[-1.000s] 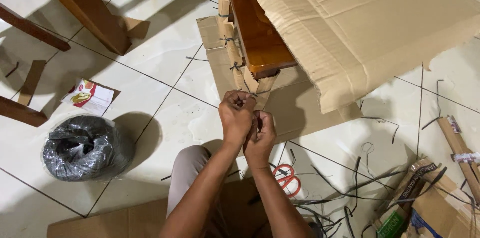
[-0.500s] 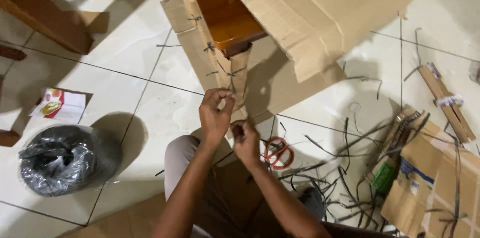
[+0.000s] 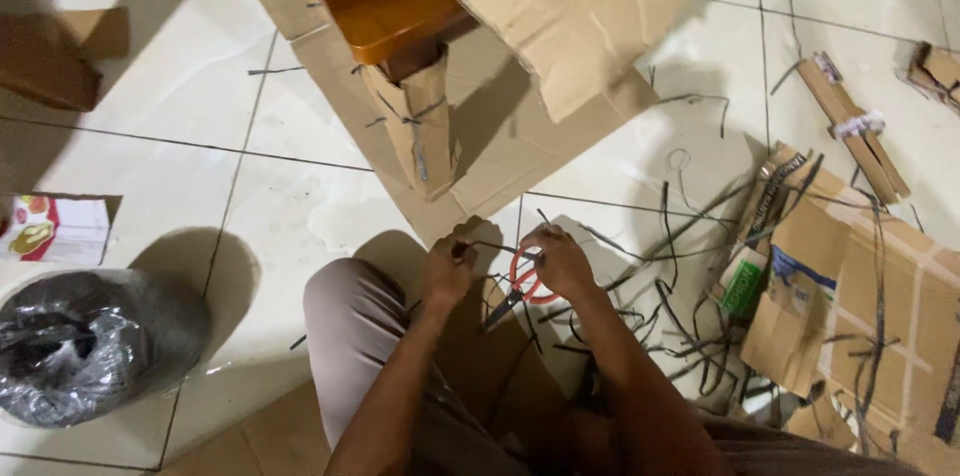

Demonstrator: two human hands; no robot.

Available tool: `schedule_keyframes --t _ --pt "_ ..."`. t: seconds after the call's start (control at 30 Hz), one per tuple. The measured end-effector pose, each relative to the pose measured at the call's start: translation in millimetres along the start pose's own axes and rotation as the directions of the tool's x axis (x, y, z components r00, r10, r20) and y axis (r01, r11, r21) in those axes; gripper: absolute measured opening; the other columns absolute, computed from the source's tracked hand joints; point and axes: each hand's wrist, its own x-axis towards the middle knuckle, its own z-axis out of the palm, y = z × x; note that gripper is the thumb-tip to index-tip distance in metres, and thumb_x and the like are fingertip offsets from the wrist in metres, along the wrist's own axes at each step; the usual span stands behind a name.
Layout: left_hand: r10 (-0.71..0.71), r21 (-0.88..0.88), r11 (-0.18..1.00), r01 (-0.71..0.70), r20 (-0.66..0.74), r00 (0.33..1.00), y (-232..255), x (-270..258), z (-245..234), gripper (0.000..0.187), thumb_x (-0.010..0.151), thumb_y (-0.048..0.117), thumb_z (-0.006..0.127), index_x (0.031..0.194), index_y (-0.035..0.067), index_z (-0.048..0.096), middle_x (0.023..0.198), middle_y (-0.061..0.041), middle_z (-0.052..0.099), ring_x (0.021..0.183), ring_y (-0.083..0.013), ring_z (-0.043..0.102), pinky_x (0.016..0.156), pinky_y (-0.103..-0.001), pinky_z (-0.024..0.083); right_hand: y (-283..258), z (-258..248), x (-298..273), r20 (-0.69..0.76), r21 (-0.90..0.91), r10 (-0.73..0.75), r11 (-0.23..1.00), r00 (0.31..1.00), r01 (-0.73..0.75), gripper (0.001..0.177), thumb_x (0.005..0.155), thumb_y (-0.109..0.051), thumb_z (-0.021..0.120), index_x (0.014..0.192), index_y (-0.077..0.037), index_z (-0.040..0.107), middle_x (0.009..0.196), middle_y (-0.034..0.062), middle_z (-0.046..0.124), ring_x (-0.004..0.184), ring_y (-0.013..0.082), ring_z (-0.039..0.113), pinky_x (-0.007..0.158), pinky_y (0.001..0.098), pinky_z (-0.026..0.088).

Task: Package a wooden chair with cardboard and plastic ties for shipping

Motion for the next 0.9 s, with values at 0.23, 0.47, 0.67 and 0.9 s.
schedule_keyframes --t 0.23,0.47,0.67,0.9 --pt "0.078 0.187 0.977 -0.106 0.155 0.985 20 -22 12 0.026 0.094 0.025 0.064 0.107 0.004 0.072 0.103 -0.02 0.072 0.102 -0.0376 0.072 0.089 -0.05 0.057 82 -14 10 0.219 -0.101 0.122 0.99 0.968 -0.102 0.03 0.092 -0.012 0.062 0.121 -0.015 0.066 0.124 0.0185 0.069 0.115 0.0455 0.067 0.099 0.0565 0.054" --pt "0.067 0.337 0.919 -0.204 0.377 0.924 8 -26 39 0.028 0.097 0.033 0.064 0.113 0.011 0.072 0.106 -0.014 0.072 0.106 -0.036 0.072 0.09 -0.051 0.059 125 -150 -12 0.318 -0.669 0.071 0.723 0.946 0.17 0.02 0.089 -0.019 0.066 0.107 -0.022 0.072 0.104 0.0044 0.073 0.1 0.0274 0.075 0.087 0.042 0.06" --pt "0.194 0.319 0.864 -0.391 0.506 0.841 24 -45 58 0.029 0.093 0.031 0.066 0.112 0.009 0.069 0.107 -0.019 0.069 0.104 -0.0443 0.069 0.085 -0.057 0.057 139 -187 -51 0.489 -0.534 0.116 0.823 0.864 0.192 0.011 0.088 -0.015 0.065 0.098 -0.012 0.069 0.087 0.0071 0.07 0.083 0.023 0.073 0.071 0.0367 0.06" --pt "0.522 0.514 0.303 -0.803 0.615 0.591 94 -130 90 0.034 0.108 0.018 0.045 0.129 -0.001 0.064 0.091 0.0 0.055 0.087 -0.0125 0.06 0.079 -0.024 0.05 106 -166 -98 0.642 -0.42 0.082 0.869 0.763 0.26 0.028 0.101 -0.017 0.054 0.125 -0.005 0.063 0.118 0.0164 0.069 0.098 0.0349 0.073 0.082 0.0489 0.058"
